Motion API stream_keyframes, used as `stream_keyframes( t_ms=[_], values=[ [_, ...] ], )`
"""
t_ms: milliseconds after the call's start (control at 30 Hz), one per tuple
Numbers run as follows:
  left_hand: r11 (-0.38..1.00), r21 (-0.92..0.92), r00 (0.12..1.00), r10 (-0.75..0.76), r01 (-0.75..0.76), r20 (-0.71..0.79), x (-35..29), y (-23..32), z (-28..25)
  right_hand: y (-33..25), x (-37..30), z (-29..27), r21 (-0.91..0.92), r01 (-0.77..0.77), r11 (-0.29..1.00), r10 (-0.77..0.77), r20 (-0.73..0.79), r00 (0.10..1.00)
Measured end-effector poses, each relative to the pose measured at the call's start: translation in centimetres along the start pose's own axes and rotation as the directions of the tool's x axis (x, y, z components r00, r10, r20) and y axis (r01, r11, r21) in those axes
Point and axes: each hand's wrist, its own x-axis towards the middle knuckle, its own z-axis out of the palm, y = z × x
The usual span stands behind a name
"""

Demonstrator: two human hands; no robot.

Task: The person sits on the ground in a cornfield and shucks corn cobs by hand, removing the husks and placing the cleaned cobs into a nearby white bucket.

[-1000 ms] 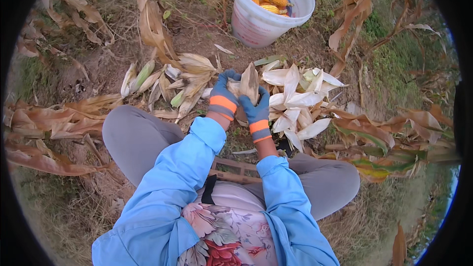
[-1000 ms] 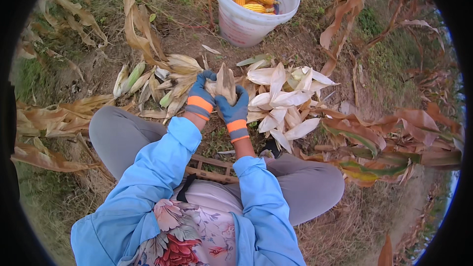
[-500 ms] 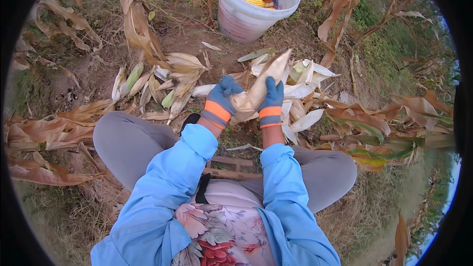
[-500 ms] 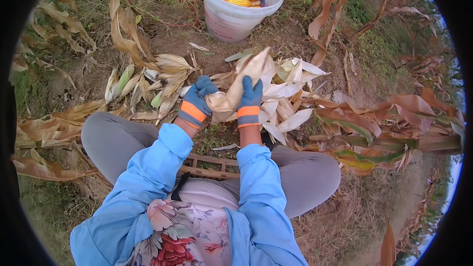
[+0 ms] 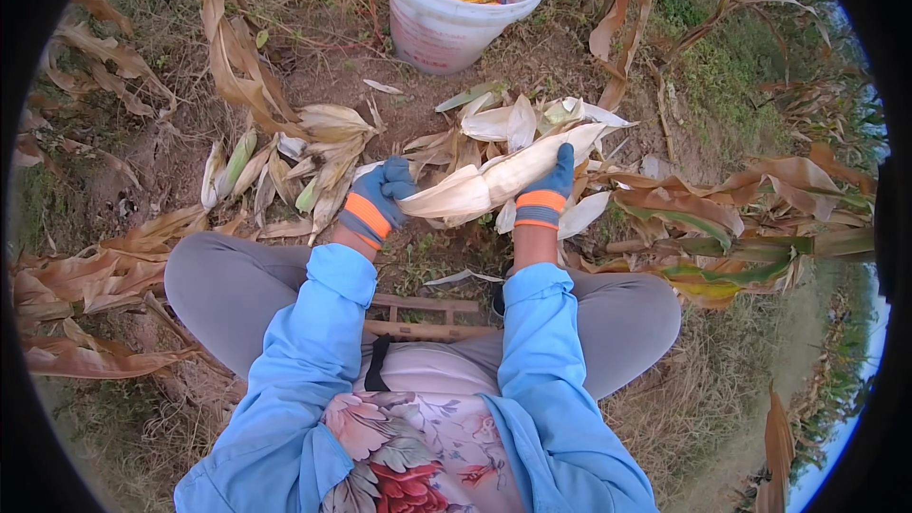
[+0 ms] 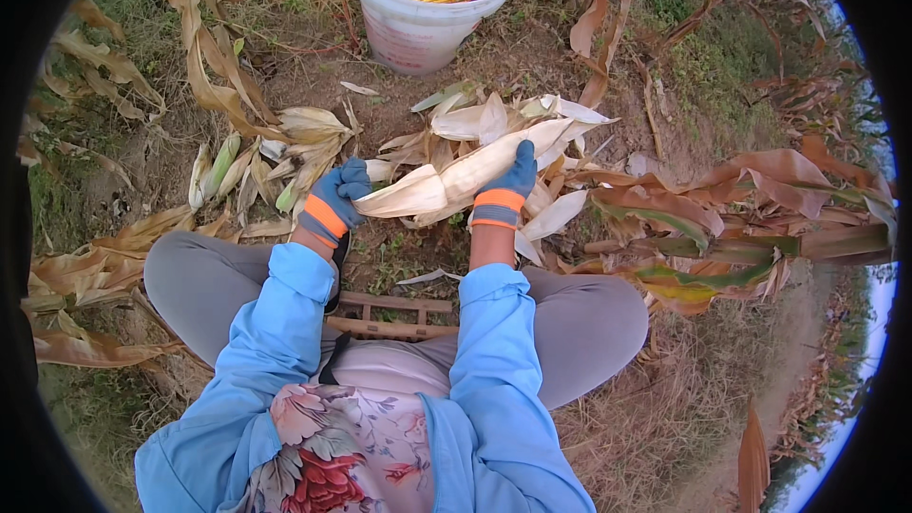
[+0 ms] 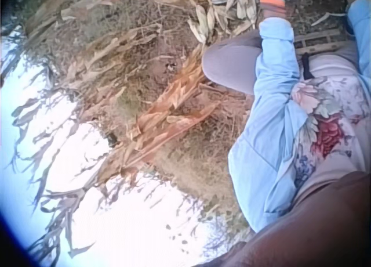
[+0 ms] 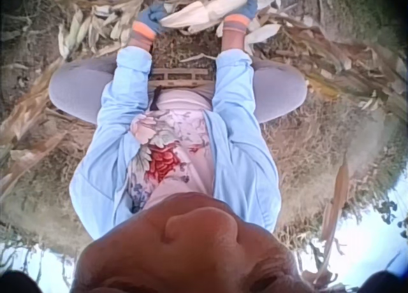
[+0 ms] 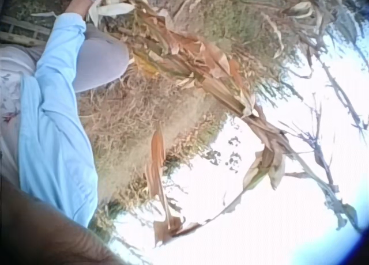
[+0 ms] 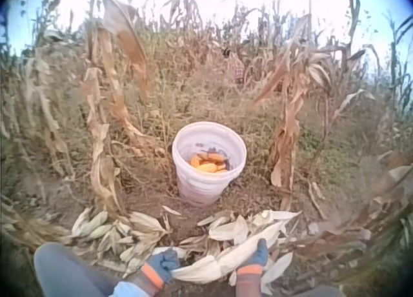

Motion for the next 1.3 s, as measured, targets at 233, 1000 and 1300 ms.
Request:
stream_keyframes(
  t_ms=[233,1000,1300],
  values=[
    [0.993,0.018,0.989,0.116,-0.115,-0.092,-0.5,2.2,-1.3,-0.6,-2.8,2.9,-0.208,0.248,0.946,-0.258,-0.02,0.966],
    [-0.771,0.608,-0.031,0.615,0.19,0.788,-1.1,2.1,3.3,-3.3,-3.9,4.9,-0.264,0.424,0.866,-0.379,0.206,0.902],
    [-0.522,0.8,0.717,0.432,-0.296,0.547,1.6,-5.1,4.8,-1.0,-5.2,5.1,-0.312,0.208,0.927,-0.033,0.483,0.875]
  ],
)
